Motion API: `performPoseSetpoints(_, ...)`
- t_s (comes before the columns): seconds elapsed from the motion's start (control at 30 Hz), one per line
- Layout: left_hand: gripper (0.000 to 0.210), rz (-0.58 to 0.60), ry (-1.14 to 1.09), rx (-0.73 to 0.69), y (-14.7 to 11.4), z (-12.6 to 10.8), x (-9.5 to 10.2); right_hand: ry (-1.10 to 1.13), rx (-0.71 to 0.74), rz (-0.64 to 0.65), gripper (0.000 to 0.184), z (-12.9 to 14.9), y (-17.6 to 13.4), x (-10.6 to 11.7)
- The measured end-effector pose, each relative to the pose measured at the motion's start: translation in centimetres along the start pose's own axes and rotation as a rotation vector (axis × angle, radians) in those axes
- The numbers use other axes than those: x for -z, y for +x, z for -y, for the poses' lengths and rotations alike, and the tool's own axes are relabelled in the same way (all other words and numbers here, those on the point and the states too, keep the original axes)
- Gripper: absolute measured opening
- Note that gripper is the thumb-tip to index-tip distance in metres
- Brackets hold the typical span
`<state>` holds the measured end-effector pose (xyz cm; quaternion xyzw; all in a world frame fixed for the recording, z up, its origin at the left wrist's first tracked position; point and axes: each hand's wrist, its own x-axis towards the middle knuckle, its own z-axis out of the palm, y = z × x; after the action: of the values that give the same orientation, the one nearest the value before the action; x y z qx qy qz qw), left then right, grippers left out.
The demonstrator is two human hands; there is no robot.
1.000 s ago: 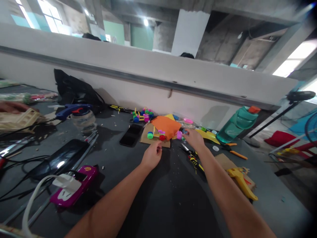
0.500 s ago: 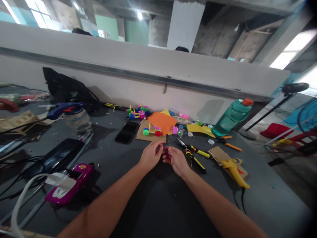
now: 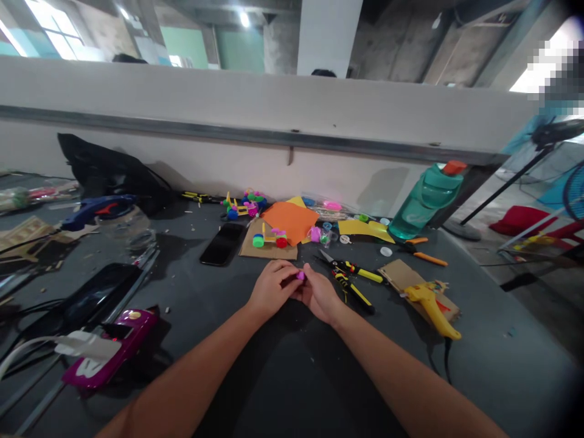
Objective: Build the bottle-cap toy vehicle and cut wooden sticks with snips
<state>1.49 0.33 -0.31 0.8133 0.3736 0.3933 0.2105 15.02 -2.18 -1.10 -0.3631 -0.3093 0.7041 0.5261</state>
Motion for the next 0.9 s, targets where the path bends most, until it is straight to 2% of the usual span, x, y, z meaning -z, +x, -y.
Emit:
performPoseSetpoints(0.1, 0.018, -0.005, -0.148, 0.103, 0.0, 0.0, 0.2, -0.246, 0.104, -0.046, 0.045, 0.5, -0.1, 0.5)
performPoseSetpoints(0.2, 0.027, 0.089, -0.438, 0.272, 0.0, 0.2, 0.0, -0.682, 0.378, -0.128, 0.038, 1.2, -0.5, 1.1)
performPoseSetpoints(0.27, 0.031, 0.158, -0.63, 0.357, 0.0, 0.5, -0.2, -0.923, 0.555, -0.098, 0.035, 1.5, -0.7, 1.3)
performPoseSetpoints(0.37, 0.036, 0.218, -0.782, 0.423, 0.0, 0.7, -0.5, -1.108, 0.764, -0.077, 0.022, 1.7, -0.9, 1.4)
performPoseSetpoints(0.43, 0.04, 0.234, -0.821, 0.462, 0.0, 0.7, -0.7, -1.172, 0.848, -0.107, 0.018, 1.7, -0.9, 1.4)
performPoseSetpoints(0.6, 0.039, 0.26, -0.803, 0.456, 0.0, 0.4, -0.6, -1.269, 0.895, -0.12, 0.021, 1.5, -0.8, 1.5)
performPoseSetpoints(0.8, 0.039, 0.267, -0.81, 0.448, 0.1, 0.2, 0.2, -1.202, 0.853, 0.016, 0.038, 1.5, -1.1, 1.4)
performPoseSetpoints(0.9, 0.044, 0.334, -0.829, 0.456, 0.1, 0.2, 0.3, -1.144, 0.831, 0.003, 0.027, 1.6, -1.2, 1.3)
